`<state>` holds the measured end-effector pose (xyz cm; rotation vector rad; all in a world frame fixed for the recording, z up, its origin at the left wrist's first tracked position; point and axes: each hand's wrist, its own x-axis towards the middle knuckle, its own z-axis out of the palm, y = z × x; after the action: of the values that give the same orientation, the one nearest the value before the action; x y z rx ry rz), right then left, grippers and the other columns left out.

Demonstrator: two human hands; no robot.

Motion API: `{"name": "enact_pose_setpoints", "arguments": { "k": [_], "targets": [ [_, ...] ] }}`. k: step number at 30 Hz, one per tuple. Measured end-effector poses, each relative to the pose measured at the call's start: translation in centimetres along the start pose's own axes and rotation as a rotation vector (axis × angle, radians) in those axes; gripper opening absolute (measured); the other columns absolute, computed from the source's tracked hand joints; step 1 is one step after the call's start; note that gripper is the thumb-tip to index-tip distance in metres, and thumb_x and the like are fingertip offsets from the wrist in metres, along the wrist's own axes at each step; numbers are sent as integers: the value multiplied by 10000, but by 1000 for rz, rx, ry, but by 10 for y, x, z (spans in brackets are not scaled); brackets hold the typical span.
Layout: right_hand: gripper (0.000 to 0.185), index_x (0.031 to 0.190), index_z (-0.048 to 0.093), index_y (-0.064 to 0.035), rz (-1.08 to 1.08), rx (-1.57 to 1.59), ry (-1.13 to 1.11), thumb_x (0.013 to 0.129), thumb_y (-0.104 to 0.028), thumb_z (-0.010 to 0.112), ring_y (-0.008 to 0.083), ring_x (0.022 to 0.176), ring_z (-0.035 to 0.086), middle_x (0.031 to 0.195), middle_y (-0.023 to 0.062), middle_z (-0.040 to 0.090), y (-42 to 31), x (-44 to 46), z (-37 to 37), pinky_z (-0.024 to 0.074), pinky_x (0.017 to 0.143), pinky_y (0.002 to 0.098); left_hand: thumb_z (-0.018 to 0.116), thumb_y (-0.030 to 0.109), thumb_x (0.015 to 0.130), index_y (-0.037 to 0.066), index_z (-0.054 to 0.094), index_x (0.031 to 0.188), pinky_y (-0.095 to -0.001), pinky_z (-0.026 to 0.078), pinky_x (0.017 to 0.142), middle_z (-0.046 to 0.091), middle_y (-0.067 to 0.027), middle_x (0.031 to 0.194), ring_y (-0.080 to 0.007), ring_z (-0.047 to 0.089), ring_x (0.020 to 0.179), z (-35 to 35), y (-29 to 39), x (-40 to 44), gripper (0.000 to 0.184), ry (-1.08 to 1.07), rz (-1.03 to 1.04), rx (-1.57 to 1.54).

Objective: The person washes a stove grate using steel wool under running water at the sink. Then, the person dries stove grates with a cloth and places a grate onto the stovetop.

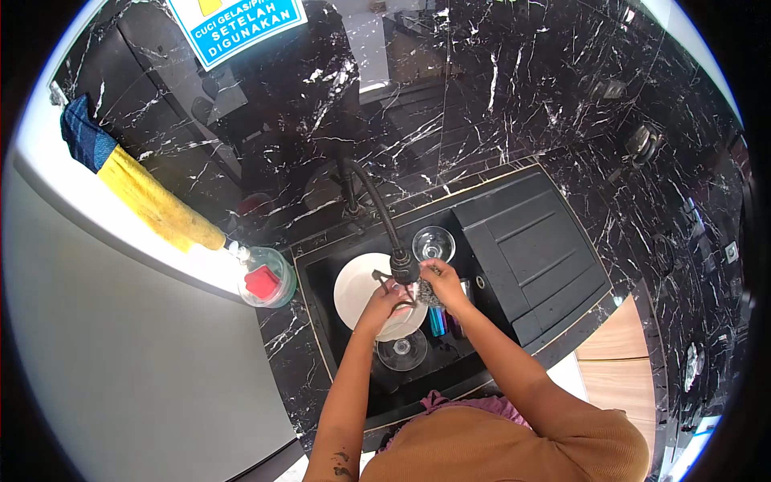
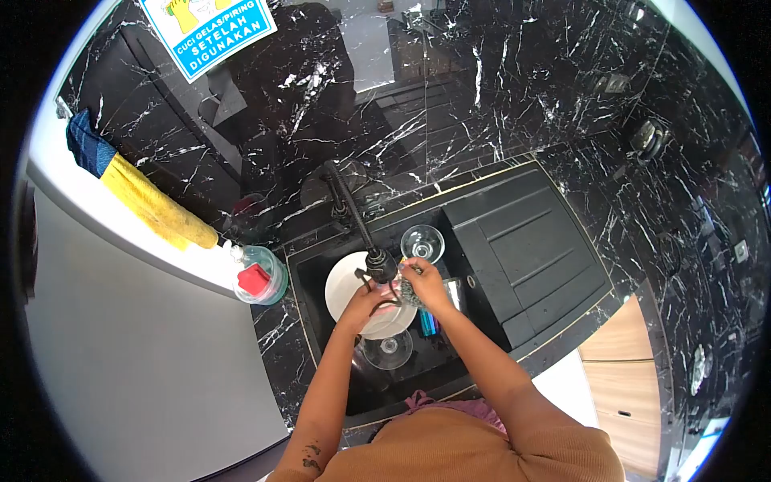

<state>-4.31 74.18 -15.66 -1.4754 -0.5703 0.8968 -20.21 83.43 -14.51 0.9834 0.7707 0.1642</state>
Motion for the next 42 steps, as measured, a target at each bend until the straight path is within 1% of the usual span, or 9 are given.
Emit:
{"name": "enact_pose_setpoints", "arguments": {
  "k": [6,18,21,27,30,33,34,38,42],
  "targets": [
    [311,1127,623,-14,107,-153,-201,892,-217,630,112,913,597,984,40,659,-12,-10,-22,455,831,252,558,160,923,71,513,1178,-307,540,805,623,-110,1180,-213,638,1023,-2,-3,2,273,-77,50,-118],
    [329,1120,627,-7,155,73,-174,858,-205,644,95,824,603,959,29,661,4,1,-24,469,723,253,534,57,891,-3,573,1091,-299,560,726,678,-136,993,-214,687,841,3,5,15,213,-82,138,113],
    [327,1107,644,-11,149,25,-167,852,-215,646,93,773,601,920,29,670,-25,-8,-19,464,690,248,547,30,869,-4,586,1069,-284,555,706,685,-127,947,-193,689,824,4,-2,28,206,52,448,216],
    [296,1061,655,-9,116,51,-141,842,-208,650,88,761,591,875,25,668,-24,1,-22,451,706,241,491,182,934,20,585,1098,-241,531,666,689,-107,929,-178,688,806,21,18,17,249,102,217,53],
    [275,1053,656,-10,74,30,-211,852,-196,641,89,788,590,893,30,669,-21,6,-30,449,712,239,402,386,976,35,555,1172,-333,533,762,652,-150,1076,-245,662,960,9,6,27,430,-16,155,48],
    [263,1039,653,-4,60,6,-313,865,-199,634,94,797,592,893,39,669,-33,4,-36,452,723,243,315,571,955,48,485,1288,-480,472,903,565,-191,1238,-320,547,1172,12,18,14,643,-200,-17,-475],
    [259,1033,652,-1,53,-8,-352,870,-201,631,96,798,593,891,42,669,-36,4,-37,453,727,245,275,697,895,56,418,1363,-622,336,996,461,-223,1348,-392,413,1286,4,17,14,806,-318,-105,-493],
    [256,1023,646,13,61,-58,-506,877,-196,632,117,823,607,914,56,670,-34,16,-33,473,761,265,381,728,851,33,368,1393,-680,238,1014,358,-241,1425,-472,392,1262,-2,15,8,882,-480,-342,-644],
    [277,1028,639,9,-30,-224,-441,868,-217,649,128,827,611,918,69,666,-28,30,-26,480,750,277,410,755,817,48,390,1378,-695,224,1011,336,-242,1441,-432,349,1309,-4,2,15,903,-575,-256,-728]
  ]
}}
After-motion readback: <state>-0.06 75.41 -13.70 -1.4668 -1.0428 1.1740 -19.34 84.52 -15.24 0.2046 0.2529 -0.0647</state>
